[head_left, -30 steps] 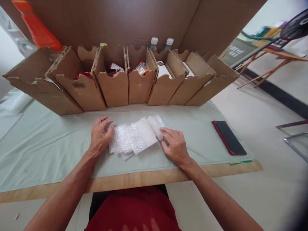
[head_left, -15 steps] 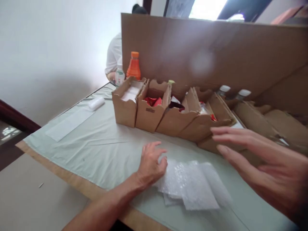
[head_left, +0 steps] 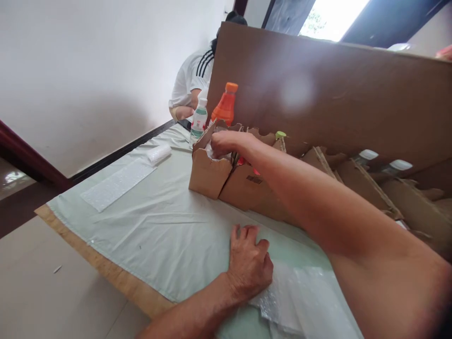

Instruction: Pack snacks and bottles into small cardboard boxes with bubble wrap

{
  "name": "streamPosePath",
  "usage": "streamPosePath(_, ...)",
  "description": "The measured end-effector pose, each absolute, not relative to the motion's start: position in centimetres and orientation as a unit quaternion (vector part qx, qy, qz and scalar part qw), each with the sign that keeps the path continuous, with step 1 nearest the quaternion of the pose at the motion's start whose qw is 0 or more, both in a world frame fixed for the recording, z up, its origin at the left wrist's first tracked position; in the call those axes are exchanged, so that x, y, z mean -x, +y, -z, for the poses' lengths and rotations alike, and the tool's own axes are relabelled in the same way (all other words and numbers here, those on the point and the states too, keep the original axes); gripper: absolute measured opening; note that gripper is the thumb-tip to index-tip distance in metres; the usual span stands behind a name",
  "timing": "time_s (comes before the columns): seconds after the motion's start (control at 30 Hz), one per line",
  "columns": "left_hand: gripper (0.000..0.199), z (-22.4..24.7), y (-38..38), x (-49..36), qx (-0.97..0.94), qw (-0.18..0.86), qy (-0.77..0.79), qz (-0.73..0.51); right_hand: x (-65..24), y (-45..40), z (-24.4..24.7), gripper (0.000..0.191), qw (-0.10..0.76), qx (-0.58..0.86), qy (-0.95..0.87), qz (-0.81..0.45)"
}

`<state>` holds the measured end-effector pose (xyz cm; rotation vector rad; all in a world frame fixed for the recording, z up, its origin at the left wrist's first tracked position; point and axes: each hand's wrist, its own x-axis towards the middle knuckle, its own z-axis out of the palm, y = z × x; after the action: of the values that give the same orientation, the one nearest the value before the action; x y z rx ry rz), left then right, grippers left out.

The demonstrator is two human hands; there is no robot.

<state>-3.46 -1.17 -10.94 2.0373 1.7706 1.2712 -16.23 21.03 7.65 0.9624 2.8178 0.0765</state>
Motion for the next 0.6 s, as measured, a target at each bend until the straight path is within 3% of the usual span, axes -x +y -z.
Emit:
streamPosePath(0.23,0.021,10.9,-0.8,3.7,-0.636,0.133,0.595,-0.474,13.5,20.6,-8.9,0.013,-0.089,-0.377,0.922,0.018)
streamPosePath(0.43,0.035,11.1,0.0,4.6,-0.578,0.157,0.594,-0.536,4.7,16.2,-14.8,0.022,-0.46,-0.328,0.789,0.241)
streamPosePath(0.6,0.036,9.4,-0.7,6.0,-0.566,0.194,0.533,-0.599,-6.4,8.1,-14.5,0.018,-0.515,-0.315,0.761,0.237)
